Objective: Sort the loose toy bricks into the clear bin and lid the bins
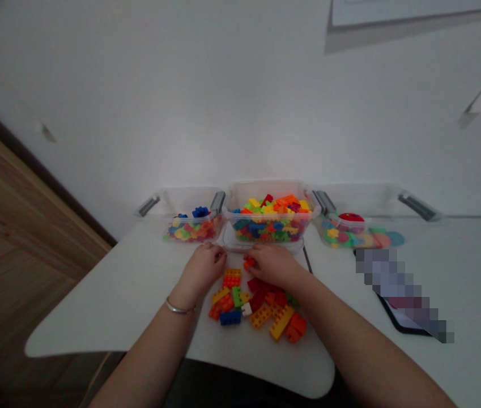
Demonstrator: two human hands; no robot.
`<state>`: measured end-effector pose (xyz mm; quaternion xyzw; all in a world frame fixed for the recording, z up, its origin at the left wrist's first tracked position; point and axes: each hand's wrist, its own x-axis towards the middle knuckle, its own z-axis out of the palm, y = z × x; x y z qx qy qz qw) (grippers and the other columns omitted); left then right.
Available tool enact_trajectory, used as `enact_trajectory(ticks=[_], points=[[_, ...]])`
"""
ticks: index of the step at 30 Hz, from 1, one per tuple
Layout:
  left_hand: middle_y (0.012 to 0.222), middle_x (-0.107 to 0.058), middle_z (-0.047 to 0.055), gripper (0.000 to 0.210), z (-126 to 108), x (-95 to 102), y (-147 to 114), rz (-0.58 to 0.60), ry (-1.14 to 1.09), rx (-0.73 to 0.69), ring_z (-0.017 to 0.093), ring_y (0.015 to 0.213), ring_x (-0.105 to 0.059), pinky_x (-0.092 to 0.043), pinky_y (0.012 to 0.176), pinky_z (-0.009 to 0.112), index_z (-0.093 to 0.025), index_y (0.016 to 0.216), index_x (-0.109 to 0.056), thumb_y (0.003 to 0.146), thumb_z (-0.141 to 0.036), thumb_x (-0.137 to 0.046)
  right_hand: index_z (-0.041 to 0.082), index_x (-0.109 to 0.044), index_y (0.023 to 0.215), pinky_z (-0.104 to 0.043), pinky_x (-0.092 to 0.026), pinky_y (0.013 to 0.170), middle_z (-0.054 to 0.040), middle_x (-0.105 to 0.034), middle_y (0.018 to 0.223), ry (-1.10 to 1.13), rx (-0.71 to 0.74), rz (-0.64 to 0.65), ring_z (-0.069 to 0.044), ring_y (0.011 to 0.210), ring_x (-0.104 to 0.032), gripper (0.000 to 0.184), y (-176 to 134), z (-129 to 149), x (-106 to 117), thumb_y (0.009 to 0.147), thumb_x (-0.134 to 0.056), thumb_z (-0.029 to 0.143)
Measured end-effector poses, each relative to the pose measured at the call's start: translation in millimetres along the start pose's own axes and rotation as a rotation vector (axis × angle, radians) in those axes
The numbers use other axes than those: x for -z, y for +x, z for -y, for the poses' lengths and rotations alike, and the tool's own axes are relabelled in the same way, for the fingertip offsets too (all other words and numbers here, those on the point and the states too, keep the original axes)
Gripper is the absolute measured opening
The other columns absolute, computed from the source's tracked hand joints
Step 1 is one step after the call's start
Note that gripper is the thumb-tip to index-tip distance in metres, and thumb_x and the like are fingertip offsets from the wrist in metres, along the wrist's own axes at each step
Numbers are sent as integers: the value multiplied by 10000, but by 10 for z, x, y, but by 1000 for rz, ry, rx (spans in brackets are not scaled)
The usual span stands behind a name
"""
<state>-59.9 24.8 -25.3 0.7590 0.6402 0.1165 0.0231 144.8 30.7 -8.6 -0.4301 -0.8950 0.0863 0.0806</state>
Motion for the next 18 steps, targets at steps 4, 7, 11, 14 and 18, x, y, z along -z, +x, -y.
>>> enact_trajectory(ticks=[4,7,11,14,18], points=[[933,-667,122,305,2,-8,-1,0,-1,5,220,917,-607,-458,881,333,-156,916,-725,906,-263,-440,198,-688,1102,-344,-490,801,-94,-702,1090,17,-11,-2,-261,997,-644,295,2,-1,-4,865,-527,272],[953,-660,117,295,6,-15,-3,6,-21,-1,214,941,-610,-458,886,316,-160,921,-722,903,-257,-444,191,-666,1105,-336,-494,791,-96,-698,1093,76,-8,-29,-247,977,-646,301,-14,-15,33,830,-557,245],[953,-654,112,292,1,-7,-5,2,-36,-10,206,943,-614,-459,884,304,-165,930,-722,904,-249,-444,205,-633,1066,-309,-503,769,-72,-685,1052,158,120,-304,-192,919,-640,276,-83,-59,213,800,-563,181],[944,-654,114,299,-5,4,-5,9,-31,-17,207,917,-619,-466,862,306,-160,922,-721,908,-251,-436,223,-600,1045,-336,-502,811,-59,-682,1019,94,234,-717,-197,950,-629,262,-163,-160,388,791,-571,165],[963,-654,118,293,-7,11,-5,27,-32,-6,209,919,-618,-468,849,303,-161,936,-719,908,-261,-445,231,-564,971,-336,-492,654,-51,-660,924,13,30,-1130,-186,735,-591,221,-252,-393,522,760,-629,216]])
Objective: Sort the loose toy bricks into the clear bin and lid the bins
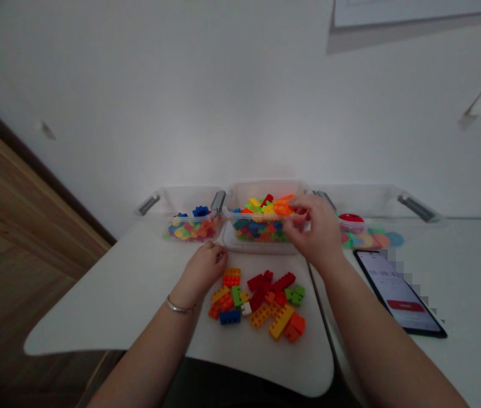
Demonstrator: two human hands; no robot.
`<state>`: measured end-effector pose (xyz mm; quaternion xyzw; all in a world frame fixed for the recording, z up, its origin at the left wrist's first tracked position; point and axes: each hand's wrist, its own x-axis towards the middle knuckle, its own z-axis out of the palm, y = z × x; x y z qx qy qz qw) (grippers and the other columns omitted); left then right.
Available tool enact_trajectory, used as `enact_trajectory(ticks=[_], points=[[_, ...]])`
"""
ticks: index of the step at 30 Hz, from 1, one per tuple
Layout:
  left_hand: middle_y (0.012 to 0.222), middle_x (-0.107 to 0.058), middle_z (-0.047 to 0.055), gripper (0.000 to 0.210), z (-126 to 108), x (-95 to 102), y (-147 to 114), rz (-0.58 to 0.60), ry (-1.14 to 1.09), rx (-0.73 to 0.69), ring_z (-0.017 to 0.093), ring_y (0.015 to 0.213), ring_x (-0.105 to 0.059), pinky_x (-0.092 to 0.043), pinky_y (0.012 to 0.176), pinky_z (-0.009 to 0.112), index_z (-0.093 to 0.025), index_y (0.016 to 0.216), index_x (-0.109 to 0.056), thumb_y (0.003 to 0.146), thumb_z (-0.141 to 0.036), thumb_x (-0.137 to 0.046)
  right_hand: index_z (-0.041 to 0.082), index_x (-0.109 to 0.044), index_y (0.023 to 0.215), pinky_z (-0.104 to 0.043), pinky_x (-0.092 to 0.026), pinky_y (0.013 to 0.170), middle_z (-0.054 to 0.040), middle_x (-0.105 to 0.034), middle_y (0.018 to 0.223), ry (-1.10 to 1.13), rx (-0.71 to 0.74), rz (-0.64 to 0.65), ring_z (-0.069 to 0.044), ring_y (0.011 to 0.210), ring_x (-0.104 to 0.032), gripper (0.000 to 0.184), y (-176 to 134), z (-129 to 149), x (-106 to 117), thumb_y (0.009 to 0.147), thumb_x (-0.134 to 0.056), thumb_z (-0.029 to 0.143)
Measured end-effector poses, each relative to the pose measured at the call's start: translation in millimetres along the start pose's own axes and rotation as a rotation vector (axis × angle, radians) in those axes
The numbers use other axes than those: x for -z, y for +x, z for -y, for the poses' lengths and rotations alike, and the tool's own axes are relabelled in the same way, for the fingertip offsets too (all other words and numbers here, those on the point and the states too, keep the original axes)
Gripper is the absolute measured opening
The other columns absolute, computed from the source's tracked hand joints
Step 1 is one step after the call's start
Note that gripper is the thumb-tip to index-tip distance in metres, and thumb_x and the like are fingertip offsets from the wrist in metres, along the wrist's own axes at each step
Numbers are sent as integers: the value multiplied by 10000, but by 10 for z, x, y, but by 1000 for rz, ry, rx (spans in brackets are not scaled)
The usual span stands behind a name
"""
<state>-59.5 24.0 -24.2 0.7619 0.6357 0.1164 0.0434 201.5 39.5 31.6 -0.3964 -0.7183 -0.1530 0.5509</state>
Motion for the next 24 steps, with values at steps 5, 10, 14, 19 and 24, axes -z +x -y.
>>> enact_trajectory(ticks=[5,10,14,19,24], points=[[948,-657,105,293,-5,5,-9,14,-30,-21,196,905,-620,-470,846,289,-162,947,-720,908,-260,-446,246,-542,870,-389,-497,740,-80,-667,960,-99,-144,-60,-219,806,-597,71,-5,-202,25,819,-577,279],[946,-658,102,292,-16,9,-21,26,-50,-29,199,900,-622,-473,841,299,-170,939,-718,912,-268,-444,227,-613,846,-442,-455,896,-93,-692,993,-188,-144,133,-268,998,-614,106,-38,-220,-48,850,-547,310],[952,-657,107,287,-30,24,-25,26,-31,-29,200,904,-620,-468,848,305,-168,940,-714,914,-262,-444,216,-676,891,-454,-422,917,-86,-709,1022,-318,-141,267,-279,1020,-599,235,-77,-205,-110,908,-464,317],[966,-654,117,298,-38,33,-29,34,16,-10,205,911,-619,-472,835,306,-158,944,-710,913,-243,-426,197,-708,999,-468,-378,1001,-97,-703,1121,-312,-46,409,-276,1091,-575,321,-90,-181,-150,938,-433,351],[932,-661,115,302,-34,20,-17,36,-18,-25,196,866,-619,-478,823,300,-143,933,-711,904,-211,-418,160,-644,1200,-506,-342,1042,-128,-653,1255,-351,7,500,-307,1148,-561,396,-79,-152,-128,911,-488,381]])
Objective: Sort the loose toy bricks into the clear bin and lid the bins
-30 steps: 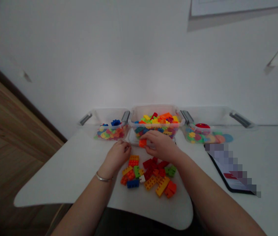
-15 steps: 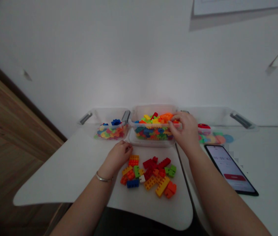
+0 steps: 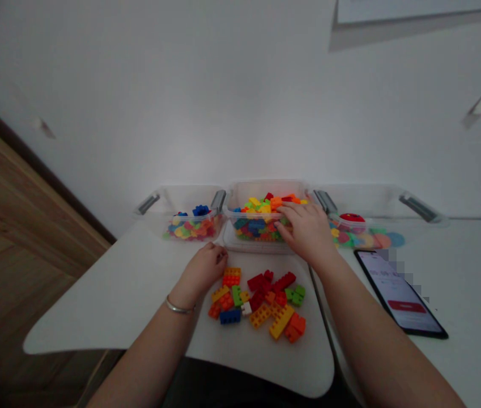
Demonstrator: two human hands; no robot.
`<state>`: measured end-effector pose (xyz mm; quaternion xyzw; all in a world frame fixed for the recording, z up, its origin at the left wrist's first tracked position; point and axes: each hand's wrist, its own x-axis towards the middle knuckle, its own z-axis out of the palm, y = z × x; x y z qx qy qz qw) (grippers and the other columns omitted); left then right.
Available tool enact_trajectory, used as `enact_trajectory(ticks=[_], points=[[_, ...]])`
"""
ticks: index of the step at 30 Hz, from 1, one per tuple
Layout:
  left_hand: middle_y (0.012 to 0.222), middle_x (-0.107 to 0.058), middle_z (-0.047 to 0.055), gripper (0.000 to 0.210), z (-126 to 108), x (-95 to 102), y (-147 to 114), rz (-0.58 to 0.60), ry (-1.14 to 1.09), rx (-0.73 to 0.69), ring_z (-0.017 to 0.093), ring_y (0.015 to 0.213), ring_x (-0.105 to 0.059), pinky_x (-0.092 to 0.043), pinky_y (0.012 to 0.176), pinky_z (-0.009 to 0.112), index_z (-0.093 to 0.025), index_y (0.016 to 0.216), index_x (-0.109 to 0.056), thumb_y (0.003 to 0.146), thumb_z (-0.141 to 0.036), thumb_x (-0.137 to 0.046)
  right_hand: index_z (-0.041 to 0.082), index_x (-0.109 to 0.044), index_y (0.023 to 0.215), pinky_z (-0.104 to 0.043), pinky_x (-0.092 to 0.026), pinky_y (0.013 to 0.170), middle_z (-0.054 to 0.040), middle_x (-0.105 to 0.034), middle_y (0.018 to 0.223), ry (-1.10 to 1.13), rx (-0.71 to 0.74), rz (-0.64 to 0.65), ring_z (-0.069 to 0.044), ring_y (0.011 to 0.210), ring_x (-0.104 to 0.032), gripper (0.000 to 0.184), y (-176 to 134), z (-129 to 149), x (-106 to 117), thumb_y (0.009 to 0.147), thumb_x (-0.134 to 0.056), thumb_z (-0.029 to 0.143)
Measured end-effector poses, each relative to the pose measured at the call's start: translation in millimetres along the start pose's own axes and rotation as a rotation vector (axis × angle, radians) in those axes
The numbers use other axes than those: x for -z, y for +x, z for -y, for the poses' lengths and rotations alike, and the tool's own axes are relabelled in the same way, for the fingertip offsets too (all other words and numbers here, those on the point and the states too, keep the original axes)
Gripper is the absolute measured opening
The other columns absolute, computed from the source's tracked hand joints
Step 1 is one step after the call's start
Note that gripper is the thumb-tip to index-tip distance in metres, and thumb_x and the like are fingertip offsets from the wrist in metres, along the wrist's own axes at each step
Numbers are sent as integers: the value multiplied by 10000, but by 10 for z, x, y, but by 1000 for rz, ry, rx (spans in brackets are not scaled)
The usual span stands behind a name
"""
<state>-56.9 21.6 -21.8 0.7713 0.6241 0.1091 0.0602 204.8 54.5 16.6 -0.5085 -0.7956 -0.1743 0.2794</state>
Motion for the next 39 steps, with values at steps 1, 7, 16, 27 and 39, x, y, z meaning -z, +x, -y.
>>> enact_trajectory(ticks=[1,7,16,27,39], points=[[919,-664,112,300,0,0,5,10,-22,-7,191,853,-618,-479,821,294,-141,923,-713,899,-198,-419,158,-635,1217,-510,-342,1042,-132,-648,1265,-3,7,11,-310,1151,-562,403,-2,-2,10,904,-497,372],[931,-689,109,298,7,13,31,34,-158,-12,192,923,-614,-473,891,282,-132,947,-727,859,-134,-442,175,-650,1184,-506,-389,1019,-119,-647,1262,71,4,-22,-304,1164,-564,363,4,1,62,889,-509,334],[1079,-681,126,334,6,-32,60,-23,-473,53,199,1048,-630,-473,969,318,-104,1124,-643,888,-140,-409,216,-704,1028,-364,-487,917,-76,-711,1072,352,138,68,-216,1026,-634,248,-10,283,168,909,-490,257],[962,-726,75,435,-2,-181,77,133,-840,47,163,902,-696,-552,816,292,-151,1378,-427,963,-240,-332,270,-691,1137,-340,-507,810,-57,-684,1141,329,206,591,-228,986,-651,302,-97,488,-132,898,-507,278],[1074,-724,113,350,23,-32,56,9,-316,-16,200,1016,-654,-472,953,300,-136,1030,-704,876,-134,-389,257,-721,1067,-318,-482,826,-46,-674,1135,357,283,602,-213,998,-626,279,-131,562,-230,896,-502,225]])
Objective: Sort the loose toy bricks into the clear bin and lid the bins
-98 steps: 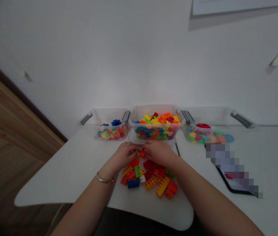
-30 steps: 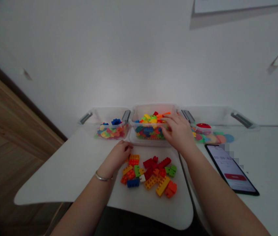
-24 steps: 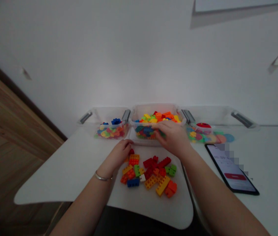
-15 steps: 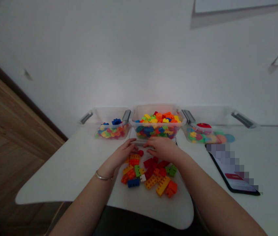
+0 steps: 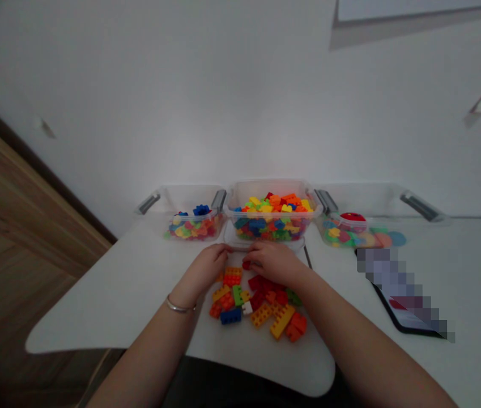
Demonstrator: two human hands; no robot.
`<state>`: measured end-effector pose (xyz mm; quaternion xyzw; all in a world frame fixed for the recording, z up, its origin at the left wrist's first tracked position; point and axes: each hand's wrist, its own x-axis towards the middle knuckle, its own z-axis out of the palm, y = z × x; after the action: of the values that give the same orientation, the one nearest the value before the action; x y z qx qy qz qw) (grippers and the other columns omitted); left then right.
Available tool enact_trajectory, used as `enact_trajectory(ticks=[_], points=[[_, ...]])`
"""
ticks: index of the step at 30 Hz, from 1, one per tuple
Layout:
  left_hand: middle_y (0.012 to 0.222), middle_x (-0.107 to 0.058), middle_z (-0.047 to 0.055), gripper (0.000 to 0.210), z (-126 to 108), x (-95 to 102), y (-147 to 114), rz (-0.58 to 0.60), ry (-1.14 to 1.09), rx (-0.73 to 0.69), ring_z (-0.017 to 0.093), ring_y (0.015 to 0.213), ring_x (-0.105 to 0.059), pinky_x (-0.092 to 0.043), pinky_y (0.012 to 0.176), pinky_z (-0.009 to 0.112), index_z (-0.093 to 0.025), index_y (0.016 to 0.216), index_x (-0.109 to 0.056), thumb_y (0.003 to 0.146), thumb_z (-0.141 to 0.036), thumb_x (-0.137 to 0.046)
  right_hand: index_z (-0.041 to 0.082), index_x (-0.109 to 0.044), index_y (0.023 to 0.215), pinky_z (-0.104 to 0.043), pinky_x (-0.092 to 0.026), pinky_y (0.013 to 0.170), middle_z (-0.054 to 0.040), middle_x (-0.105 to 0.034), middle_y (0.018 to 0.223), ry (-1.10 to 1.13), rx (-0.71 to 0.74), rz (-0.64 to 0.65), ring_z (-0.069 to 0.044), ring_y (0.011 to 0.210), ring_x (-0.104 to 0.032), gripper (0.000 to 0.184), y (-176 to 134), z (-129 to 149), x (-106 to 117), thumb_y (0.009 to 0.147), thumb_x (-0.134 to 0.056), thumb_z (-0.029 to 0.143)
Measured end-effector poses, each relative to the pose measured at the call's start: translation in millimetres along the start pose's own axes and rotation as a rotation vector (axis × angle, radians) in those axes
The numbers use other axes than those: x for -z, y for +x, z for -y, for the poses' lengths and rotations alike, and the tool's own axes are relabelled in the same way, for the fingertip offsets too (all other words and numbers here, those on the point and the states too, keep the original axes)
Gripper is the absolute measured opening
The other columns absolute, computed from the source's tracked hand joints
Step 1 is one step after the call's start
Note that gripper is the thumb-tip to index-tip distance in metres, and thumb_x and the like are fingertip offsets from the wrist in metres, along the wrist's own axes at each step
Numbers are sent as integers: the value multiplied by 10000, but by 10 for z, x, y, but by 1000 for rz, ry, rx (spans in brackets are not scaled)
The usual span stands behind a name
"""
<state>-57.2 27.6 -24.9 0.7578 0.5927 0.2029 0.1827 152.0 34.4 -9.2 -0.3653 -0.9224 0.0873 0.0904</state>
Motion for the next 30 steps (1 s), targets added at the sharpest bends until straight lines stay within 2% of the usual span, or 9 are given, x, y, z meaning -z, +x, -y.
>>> enact_trajectory(ticks=[5,8,13,17,21,30], points=[[1125,-704,132,363,56,-28,3,34,10,28,198,1058,-639,-453,973,295,-120,1070,-686,881,-130,-376,196,-727,978,-315,-487,741,-77,-694,1042,-89,-90,25,-237,942,-647,240,8,-10,-12,890,-515,264],[1061,-714,131,330,76,-41,13,48,37,31,199,997,-652,-469,921,303,-137,1003,-692,910,-198,-382,203,-712,1064,-311,-487,744,-79,-695,1088,-108,-113,32,-244,961,-652,270,7,-24,-31,870,-529,245],[956,-717,123,323,82,-50,27,59,92,48,198,859,-658,-476,800,306,-154,909,-677,928,-266,-375,216,-685,1149,-318,-485,802,-71,-683,1151,-58,-124,3,-244,1024,-638,327,-7,13,1,876,-506,240],[942,-717,115,320,65,-38,18,64,144,71,200,862,-658,-462,780,298,-162,895,-671,926,-261,-368,229,-692,1126,-312,-473,842,-60,-690,1133,35,-84,11,-223,1011,-635,305,-7,75,25,880,-532,310],[978,-704,134,321,39,-15,-3,34,215,133,217,886,-656,-456,779,310,-158,917,-657,930,-264,-354,236,-711,1074,-307,-473,811,-56,-710,1091,53,-101,33,-224,988,-643,272,3,85,3,876,-553,336],[959,-726,140,317,46,54,-25,102,244,249,245,886,-678,-460,733,329,-168,970,-629,925,-311,-350,226,-725,1013,-293,-468,725,-65,-722,1045,-97,-254,-67,-227,927,-668,240,-4,14,-5,885,-538,306]])
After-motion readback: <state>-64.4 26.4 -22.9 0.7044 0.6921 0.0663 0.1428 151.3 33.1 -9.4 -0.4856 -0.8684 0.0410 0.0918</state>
